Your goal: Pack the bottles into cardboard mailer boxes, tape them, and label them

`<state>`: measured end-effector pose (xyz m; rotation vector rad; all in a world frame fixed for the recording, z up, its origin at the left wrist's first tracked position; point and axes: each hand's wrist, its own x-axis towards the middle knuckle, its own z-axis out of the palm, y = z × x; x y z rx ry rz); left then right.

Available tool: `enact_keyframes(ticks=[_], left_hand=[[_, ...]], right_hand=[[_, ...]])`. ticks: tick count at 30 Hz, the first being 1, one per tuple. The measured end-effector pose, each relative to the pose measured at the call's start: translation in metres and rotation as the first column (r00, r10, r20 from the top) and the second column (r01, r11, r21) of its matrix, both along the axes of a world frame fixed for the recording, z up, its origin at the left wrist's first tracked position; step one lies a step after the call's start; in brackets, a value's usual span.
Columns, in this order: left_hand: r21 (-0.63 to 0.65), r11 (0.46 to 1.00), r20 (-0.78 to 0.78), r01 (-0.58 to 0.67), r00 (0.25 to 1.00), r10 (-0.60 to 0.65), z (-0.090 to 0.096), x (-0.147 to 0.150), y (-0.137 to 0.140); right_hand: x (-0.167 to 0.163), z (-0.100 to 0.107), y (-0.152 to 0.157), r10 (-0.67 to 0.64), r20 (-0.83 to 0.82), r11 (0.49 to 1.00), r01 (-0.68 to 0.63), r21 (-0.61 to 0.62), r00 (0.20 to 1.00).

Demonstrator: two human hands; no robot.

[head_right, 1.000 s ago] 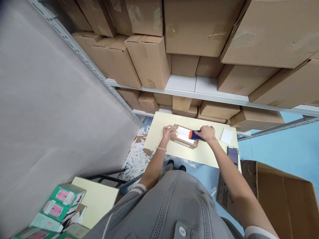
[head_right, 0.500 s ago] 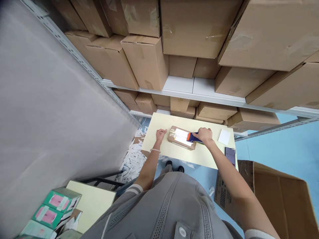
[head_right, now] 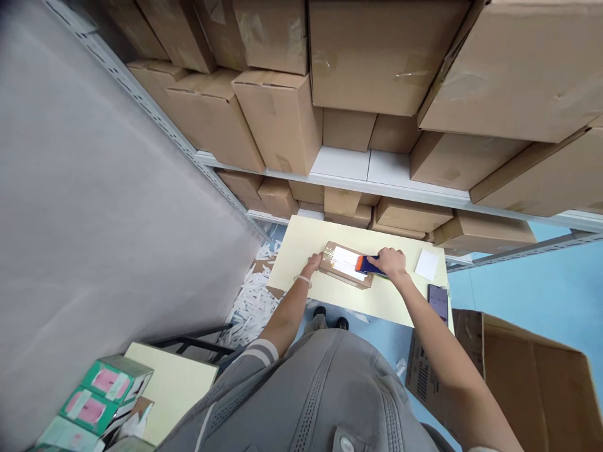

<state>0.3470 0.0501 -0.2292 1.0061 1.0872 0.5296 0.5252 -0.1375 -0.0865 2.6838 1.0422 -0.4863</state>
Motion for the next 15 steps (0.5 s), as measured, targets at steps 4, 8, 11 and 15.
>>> enact_keyframes(ticks=[4, 8, 11, 15], left_hand=[[0.023, 1.0, -0.258, -0.011, 0.966, 0.017, 0.011, -0.011, 0.001], [0.232, 0.969, -0.277, 0.089, 0.961, -0.022, 0.029, -0.005, -0.017], [0.523, 0.765, -0.254, 0.376, 0.925, -0.282, 0.034, 0.001, -0.049], [0.602, 0.535, -0.382, 0.593, 0.802, -0.459, 0.028, 0.005, -0.092]], right_hand=[[-0.002, 0.001, 0.002, 0.004, -0.005, 1.0, -0.004, 0.006, 1.0], [-0.003, 0.001, 0.002, -0.008, -0.015, 1.0, 0.008, 0.008, 1.0], [-0.003, -0.001, 0.002, -0.019, -0.014, 1.0, 0.019, 0.007, 1.0], [-0.005, -0.004, 0.001, -0.036, -0.016, 0.999, 0.036, 0.016, 0.999]])
